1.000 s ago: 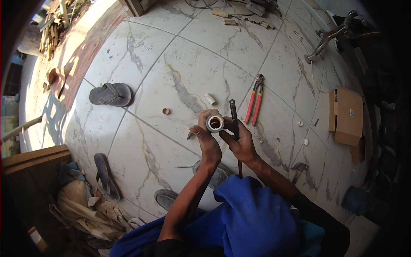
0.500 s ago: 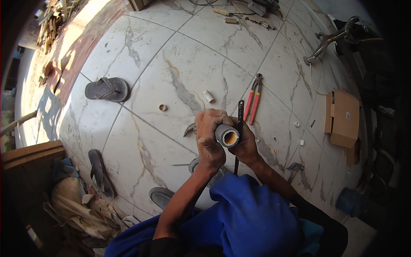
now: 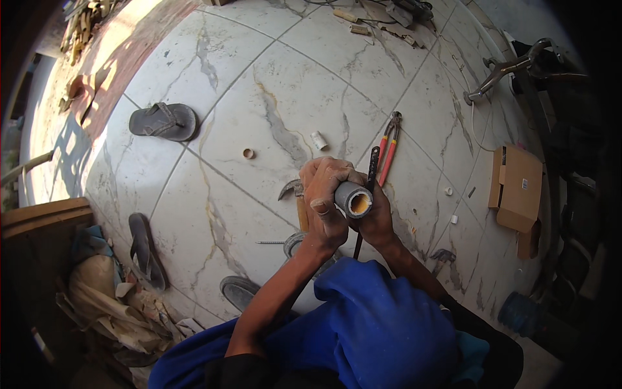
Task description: Manually repairing a PVC pipe by cleaning and fitting parts on a tiled floor.
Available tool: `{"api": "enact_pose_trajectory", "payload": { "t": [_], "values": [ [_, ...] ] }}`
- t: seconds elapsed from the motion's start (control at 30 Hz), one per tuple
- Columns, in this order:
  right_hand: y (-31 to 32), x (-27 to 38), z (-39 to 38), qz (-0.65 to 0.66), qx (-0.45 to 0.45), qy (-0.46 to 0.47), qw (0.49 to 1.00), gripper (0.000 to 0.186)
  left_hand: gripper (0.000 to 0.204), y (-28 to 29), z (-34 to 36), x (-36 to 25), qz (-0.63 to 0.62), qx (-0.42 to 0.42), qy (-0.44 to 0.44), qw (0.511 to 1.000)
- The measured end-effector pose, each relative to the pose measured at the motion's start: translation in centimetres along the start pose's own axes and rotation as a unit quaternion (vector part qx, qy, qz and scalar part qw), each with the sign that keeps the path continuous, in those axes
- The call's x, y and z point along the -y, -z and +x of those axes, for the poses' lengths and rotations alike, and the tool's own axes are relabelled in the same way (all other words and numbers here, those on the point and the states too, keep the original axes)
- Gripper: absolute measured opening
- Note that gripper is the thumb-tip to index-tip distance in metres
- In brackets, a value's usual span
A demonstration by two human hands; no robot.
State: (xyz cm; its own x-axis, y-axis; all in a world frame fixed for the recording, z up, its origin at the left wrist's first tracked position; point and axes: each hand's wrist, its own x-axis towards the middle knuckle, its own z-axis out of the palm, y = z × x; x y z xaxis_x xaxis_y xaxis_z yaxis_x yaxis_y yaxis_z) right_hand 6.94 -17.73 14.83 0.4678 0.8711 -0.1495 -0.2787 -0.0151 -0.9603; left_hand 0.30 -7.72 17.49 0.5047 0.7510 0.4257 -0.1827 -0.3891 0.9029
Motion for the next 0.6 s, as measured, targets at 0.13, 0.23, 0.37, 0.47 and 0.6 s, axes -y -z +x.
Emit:
{"api": "enact_pose_trajectory", "payload": {
  "t": [0.13,0.23,0.37,0.47,0.6],
  "values": [
    [-0.22,0.26,-0.04,0.021,0.002,0.009,1.000,0.050,0.080,0.09,-0.07,-0.10,-0.018,-0.001,0.023,1.000],
    [-0.32,0.63,0.03,0.005,-0.004,0.018,1.000,0.044,0.082,-0.02,-0.27,0.19,-0.039,-0.005,0.044,0.998],
    [-0.27,0.97,-0.23,-0.006,-0.012,0.012,1.000,0.039,0.084,-0.23,-0.40,0.28,-0.072,-0.009,0.070,0.995],
    [-0.52,0.99,-0.31,-0.016,-0.023,0.024,0.999,0.040,0.085,0.02,-0.20,-0.25,-0.059,0.023,0.082,0.995],
    [-0.26,0.29,-0.39,0.015,-0.015,0.054,0.998,0.044,0.083,-0.05,-0.13,-0.10,-0.044,0.022,0.028,0.998]
  ]
}}
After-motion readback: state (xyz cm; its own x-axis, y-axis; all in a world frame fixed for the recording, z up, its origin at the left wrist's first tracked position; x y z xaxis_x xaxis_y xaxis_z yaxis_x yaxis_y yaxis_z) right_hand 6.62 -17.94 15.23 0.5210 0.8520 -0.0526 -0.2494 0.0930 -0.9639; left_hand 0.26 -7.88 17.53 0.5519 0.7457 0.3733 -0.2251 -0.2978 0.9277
